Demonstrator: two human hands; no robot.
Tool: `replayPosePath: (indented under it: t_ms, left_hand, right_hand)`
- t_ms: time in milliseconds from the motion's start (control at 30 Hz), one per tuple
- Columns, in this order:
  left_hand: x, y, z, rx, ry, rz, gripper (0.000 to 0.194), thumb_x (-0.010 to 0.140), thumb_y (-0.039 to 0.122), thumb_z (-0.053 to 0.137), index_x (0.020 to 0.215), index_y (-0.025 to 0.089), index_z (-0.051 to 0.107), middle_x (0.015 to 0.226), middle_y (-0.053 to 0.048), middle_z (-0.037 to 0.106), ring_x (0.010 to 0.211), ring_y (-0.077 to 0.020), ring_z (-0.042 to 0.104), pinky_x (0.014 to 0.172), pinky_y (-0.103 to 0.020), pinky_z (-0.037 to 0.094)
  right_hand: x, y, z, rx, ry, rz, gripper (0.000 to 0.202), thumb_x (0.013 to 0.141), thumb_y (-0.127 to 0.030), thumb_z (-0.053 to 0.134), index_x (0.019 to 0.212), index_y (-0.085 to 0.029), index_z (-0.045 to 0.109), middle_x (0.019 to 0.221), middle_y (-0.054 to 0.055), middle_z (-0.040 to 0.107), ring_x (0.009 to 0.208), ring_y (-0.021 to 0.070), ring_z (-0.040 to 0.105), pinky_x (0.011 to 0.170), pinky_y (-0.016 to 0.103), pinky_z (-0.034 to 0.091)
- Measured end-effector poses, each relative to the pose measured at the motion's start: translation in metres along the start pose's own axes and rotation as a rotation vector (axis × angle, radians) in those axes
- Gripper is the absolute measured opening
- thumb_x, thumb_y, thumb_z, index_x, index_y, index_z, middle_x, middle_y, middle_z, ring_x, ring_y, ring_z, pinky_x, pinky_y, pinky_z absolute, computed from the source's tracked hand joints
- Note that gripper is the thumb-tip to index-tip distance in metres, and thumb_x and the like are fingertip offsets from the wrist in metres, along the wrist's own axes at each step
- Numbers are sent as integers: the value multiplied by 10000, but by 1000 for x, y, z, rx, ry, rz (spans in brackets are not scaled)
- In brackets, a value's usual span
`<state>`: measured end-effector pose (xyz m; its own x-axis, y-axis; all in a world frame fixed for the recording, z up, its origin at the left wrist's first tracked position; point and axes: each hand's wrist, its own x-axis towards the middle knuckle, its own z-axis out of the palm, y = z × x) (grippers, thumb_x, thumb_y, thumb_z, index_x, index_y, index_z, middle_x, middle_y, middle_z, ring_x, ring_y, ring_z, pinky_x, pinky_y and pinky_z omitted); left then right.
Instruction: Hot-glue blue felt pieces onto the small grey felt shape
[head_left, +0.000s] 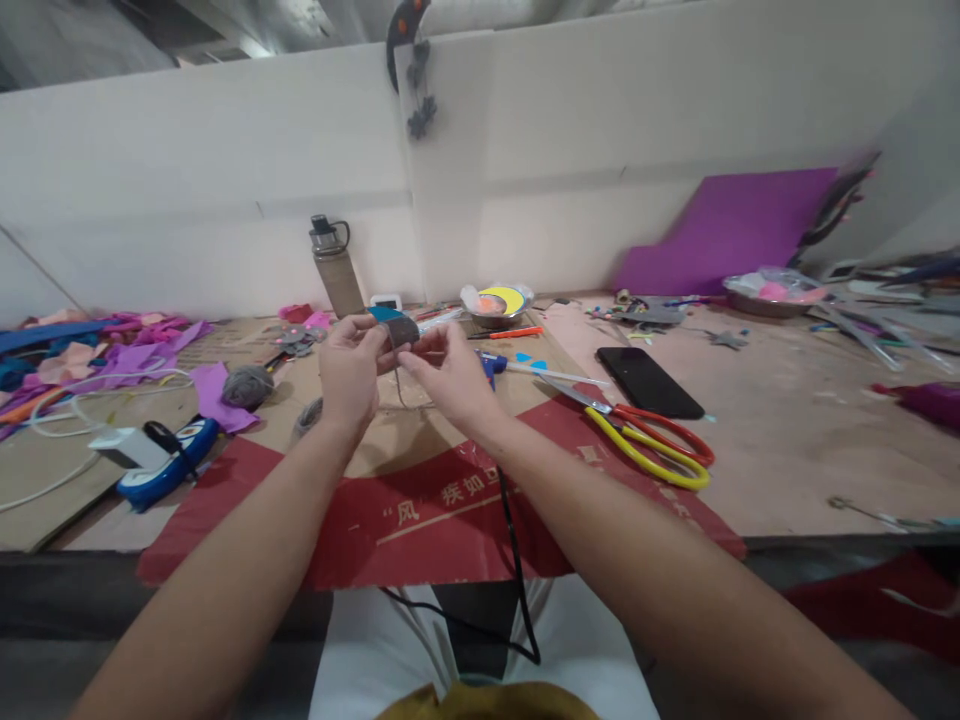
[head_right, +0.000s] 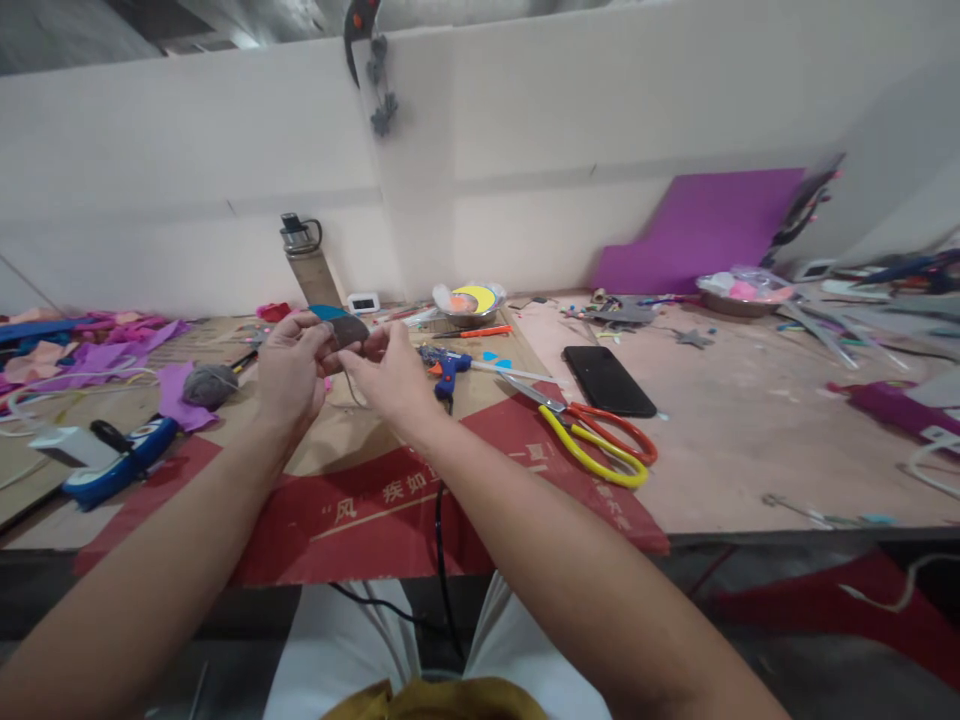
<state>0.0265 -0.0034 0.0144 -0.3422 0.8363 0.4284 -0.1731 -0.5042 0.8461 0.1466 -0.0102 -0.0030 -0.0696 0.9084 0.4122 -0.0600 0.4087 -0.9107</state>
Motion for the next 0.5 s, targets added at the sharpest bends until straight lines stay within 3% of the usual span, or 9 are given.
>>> replayPosePath:
  t_ms: [100, 233, 333, 500]
  left_hand:
    - [-2, -5, 0, 146, -13, 140, 55, 713, 162, 666, 732, 190, 623, 712, 18, 648, 616, -101, 623, 595, -193, 533]
    - [-3, -3, 2, 60, -13, 69, 56, 726, 185, 660, 749, 198, 611, 722, 16, 666, 609, -114, 640, 604, -224, 551]
    - [-5, 3, 6, -32, 10, -62, 90, 705, 132, 646, 703, 191, 578, 640, 44, 622, 552, -88, 599, 657, -242, 571]
    - [-8, 5, 8, -103, -41, -223, 117, 698, 103, 664, 691, 173, 571, 670, 34, 640, 585, -91, 623, 719, -286, 593]
  right_hand:
    - [0, 3, 11, 217, -74, 140, 457, 695, -304, 763, 934, -241, 379, 908, -5, 615, 778, 127, 626, 750, 314, 539]
    - [5, 6, 6, 209, -126, 170, 281, 779, -322, 677, 898, -236, 437, 761, -45, 537, 625, 106, 547, 561, 263, 499]
    - [9, 4, -6, 48, -85, 46, 132, 834, -312, 597, 788, -213, 524, 651, -57, 463, 571, 93, 441, 538, 246, 405]
    - [13, -4, -20, -147, 64, -163, 115, 831, -292, 600, 767, -197, 603, 625, -51, 461, 614, 111, 424, 621, 277, 358]
